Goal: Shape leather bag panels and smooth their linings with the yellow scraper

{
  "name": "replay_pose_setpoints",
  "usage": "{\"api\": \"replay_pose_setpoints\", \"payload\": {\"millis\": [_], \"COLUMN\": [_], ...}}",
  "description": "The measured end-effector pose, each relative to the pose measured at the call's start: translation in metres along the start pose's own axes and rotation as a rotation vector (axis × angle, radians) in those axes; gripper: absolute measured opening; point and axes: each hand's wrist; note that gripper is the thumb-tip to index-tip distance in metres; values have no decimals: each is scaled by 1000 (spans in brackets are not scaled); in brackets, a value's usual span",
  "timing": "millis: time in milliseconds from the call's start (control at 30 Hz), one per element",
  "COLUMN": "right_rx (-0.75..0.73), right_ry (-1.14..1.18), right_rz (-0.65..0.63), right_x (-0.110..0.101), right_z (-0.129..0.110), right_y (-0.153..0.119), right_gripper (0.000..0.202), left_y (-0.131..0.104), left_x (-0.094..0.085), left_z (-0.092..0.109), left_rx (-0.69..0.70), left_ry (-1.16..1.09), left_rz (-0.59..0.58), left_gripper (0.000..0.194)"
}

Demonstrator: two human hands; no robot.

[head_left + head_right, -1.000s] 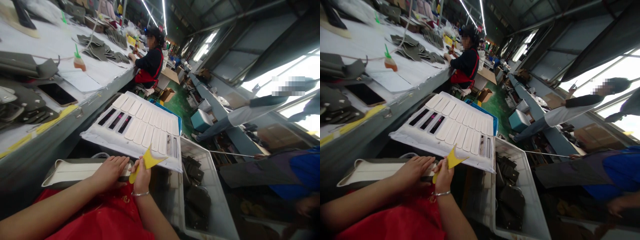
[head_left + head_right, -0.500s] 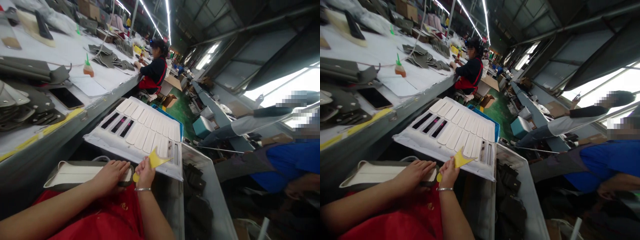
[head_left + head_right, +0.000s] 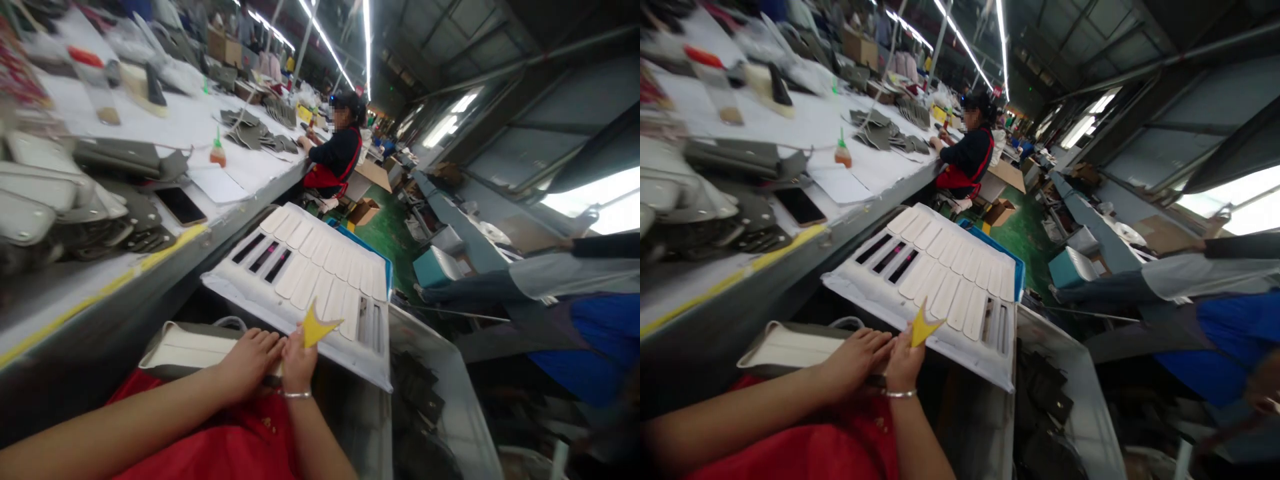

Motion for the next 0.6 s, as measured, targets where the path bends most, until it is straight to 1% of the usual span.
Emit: {"api": "replay_pose_setpoints", "payload": {"millis": [67, 100, 200, 233, 267, 400, 500, 533, 600], "right_rx": [111, 102, 25, 25, 57, 70, 46, 21, -78], "right_ry": [63, 98, 216, 233, 234, 160, 139, 123, 10], "right_rz": [-20, -19, 49, 68, 79, 118, 147, 144, 89], "right_x": [-1, -2, -3, -4, -4, -5, -3, -2, 0], "right_z": [-10, -13, -19, -19, -18, -9, -5, -4, -2], "right_y": [7, 11, 24, 27, 29, 38, 35, 31, 22], "right_gripper": [42, 40, 39, 40, 41, 40, 39, 38, 38], "left_y": [0, -1, -4, -5, -7, -9, -8, -8, -6], "left_x": [-2, -2, -5, -6, -6, 0, 5, 6, 6], "left_z": [1, 1, 1, 2, 3, -1, -5, -6, -5], "left_rx": [-7, -2, -8, -20, -34, -39, -13, -11, -13], "left_ry": [-16, -23, -28, -27, -26, -53, -72, -74, -73], "left_rz": [-14, -21, -19, -8, 4, 22, 17, 20, 24], "left_gripper": [80, 84, 89, 89, 89, 82, 80, 80, 78]}}
Point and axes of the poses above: each hand's wrist, its own y-axis towards the middle knuckle, its own x-axis out of the palm, z = x × y
